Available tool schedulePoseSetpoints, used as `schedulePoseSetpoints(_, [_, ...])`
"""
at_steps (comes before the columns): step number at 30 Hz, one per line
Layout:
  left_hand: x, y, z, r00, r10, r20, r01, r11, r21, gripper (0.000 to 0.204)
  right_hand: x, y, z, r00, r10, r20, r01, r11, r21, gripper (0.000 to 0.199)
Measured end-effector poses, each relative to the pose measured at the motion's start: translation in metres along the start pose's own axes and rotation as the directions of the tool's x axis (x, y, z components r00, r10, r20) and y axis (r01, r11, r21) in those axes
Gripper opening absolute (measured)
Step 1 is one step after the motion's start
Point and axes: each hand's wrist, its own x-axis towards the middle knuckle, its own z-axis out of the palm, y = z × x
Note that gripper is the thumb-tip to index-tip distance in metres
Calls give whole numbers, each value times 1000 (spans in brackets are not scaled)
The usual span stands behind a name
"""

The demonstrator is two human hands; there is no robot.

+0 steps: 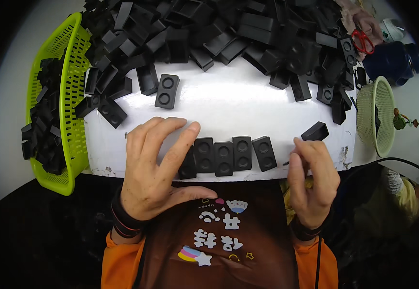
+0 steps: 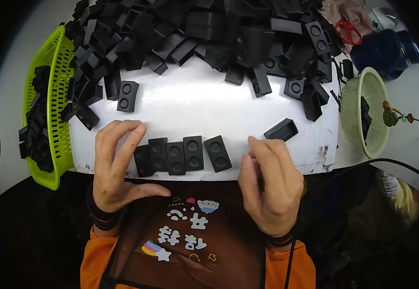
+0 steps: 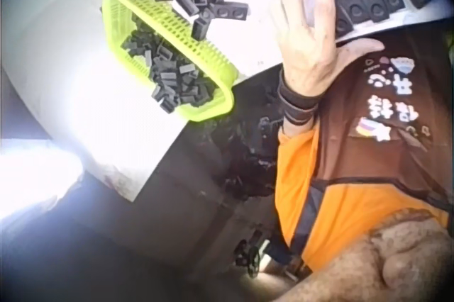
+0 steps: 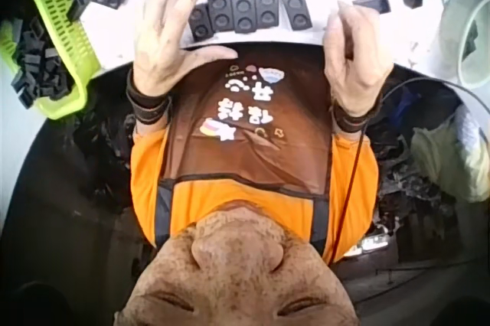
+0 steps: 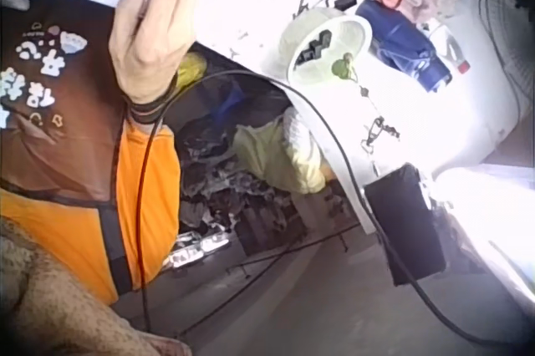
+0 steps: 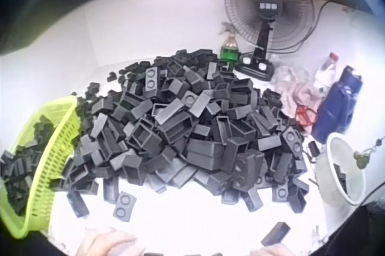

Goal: The person picks black plastic pieces from a pile, aligns them side by side into rows on the table, presses them together, and turns them over by hand.

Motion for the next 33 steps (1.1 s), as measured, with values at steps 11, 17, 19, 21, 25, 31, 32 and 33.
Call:
schedulePoseSetpoints(11, [34,18,36,993,118,29,-120,989,82,73,-2,25,-29,994,-17,109,19,1000,-18,56])
schedulePoseSetpoints(17, [37,23,30,992,128,22,-129,989,66,73,5,18,-26,961,-94,259,92,996,21,58])
schedulePoseSetpoints(19, [37,24,30,992,122,29,-124,989,85,73,-1,30,-30,966,-94,241,100,995,-12,58])
schedulePoseSetpoints(21, [37,23,36,986,165,31,-167,984,59,74,-3,34,-24,964,-156,214,154,988,22,56])
schedulePoseSetpoints(25, [42,22,29,987,158,32,-159,986,44,75,1,24,4,953,-254,163,226,959,172,54])
schedulePoseSetpoints(31, [37,15,26,985,163,49,-164,986,30,83,1,34,-17,962,-146,229,136,989,57,55])
schedulePoseSetpoints(32, [35,13,25,987,157,36,-158,987,26,82,2,31,-18,949,-145,280,143,989,29,55])
schedulePoseSetpoints(33, [34,12,25,988,152,24,-153,988,20,82,1,27,-18,934,-140,330,149,989,-1,55])
